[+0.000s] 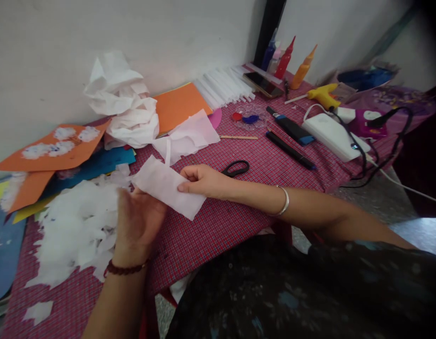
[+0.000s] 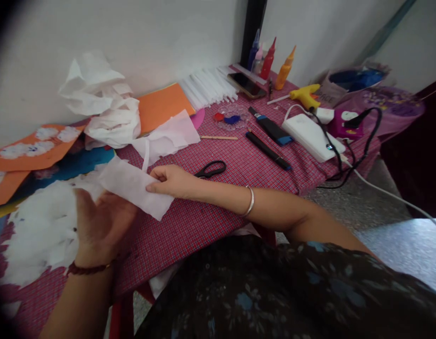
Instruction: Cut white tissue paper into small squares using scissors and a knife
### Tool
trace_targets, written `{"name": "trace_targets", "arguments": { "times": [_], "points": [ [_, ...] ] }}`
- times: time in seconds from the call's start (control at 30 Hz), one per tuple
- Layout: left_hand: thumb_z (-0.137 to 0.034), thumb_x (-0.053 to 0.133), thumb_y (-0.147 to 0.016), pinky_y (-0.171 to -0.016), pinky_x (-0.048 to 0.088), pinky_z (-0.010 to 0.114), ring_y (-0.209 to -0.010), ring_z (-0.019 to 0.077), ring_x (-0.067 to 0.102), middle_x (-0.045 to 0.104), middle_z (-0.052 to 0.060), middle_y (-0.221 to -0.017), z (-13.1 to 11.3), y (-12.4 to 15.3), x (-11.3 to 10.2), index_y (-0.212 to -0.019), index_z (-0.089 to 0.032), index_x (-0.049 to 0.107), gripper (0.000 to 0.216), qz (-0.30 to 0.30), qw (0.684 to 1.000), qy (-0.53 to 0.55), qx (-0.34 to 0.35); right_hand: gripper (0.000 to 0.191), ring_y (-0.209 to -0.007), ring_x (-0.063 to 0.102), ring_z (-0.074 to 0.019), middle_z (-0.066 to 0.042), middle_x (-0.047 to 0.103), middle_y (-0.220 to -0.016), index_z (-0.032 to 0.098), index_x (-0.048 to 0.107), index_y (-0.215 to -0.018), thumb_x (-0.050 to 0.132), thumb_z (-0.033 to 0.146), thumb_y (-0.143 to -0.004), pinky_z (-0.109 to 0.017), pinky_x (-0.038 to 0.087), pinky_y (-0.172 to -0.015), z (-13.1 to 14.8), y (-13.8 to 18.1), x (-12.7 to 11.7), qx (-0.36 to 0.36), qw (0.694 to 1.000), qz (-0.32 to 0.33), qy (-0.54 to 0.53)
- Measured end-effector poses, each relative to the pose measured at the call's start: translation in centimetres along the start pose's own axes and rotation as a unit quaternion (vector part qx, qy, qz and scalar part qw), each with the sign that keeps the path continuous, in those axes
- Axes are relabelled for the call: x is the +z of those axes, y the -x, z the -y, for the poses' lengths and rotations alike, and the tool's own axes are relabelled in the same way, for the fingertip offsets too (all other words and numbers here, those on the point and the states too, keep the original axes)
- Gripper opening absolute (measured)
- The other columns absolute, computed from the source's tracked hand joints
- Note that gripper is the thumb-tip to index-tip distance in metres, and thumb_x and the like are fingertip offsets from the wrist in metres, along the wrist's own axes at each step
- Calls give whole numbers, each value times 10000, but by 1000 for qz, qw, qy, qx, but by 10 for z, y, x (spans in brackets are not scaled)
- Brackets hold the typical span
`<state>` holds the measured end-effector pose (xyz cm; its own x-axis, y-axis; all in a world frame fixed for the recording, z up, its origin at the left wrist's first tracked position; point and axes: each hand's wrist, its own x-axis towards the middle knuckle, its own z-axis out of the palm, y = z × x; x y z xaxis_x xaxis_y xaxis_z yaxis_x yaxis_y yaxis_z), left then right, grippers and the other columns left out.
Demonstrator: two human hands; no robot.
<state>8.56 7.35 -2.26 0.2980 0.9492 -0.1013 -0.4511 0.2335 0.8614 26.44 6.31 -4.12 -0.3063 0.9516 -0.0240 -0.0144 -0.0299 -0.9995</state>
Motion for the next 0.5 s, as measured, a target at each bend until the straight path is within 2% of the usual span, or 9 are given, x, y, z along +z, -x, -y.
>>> {"name": "trace_targets", "arguments": {
  "times": [0.07,0.13,0.23,0.37,0.43,0.5],
  "points": [
    [-404,899,-649,-910,583,333,-1111,254,680,761,50,-987,6,2,2,-913,-250,724,352,6,1000,-23,-18,146,-598,501,-103,51,552,-679,197,503,-763,627,227,-833,-219,392,-544,0,0,0,-9,1000,-9,20],
    [-240,884,-657,-908,585,332,-1071,239,695,762,37,-956,11,2,2,-898,-252,725,289,-17,999,-38,-21,148,-607,494,-107,52,546,-669,196,509,-756,637,235,-821,-222,379,-554,-2,1,1,-18,999,-12,41],
    [-203,835,-706,-881,598,324,-1024,222,701,763,39,-951,15,-1,-1,-844,-238,720,183,-50,998,-37,-5,150,-628,486,-114,54,532,-670,196,509,-753,642,236,-811,-232,371,-581,-5,0,2,-32,997,-14,69],
    [-193,815,-733,-835,599,275,-973,191,705,759,23,-942,14,-8,-3,-782,-233,693,137,-51,998,-24,4,131,-676,510,-138,33,559,-715,192,523,-781,653,180,-789,-263,378,-627,0,-1,-3,-44,993,-2,111],
    [-160,768,-773,-818,596,244,-902,157,702,750,3,-892,10,-13,-5,-755,-218,671,114,-61,998,-23,14,140,-722,540,-152,15,597,-778,179,566,-852,681,157,-773,-274,395,-669,10,3,-9,-58,986,19,156],
    [-105,664,-851,-783,591,217,-781,106,675,723,-24,-813,3,-17,-10,-770,-187,660,115,-82,995,-51,11,168,-786,568,-161,-6,623,-865,171,592,-962,668,163,-812,-276,413,-720,22,16,-15,-102,965,30,241]
  ]
}}
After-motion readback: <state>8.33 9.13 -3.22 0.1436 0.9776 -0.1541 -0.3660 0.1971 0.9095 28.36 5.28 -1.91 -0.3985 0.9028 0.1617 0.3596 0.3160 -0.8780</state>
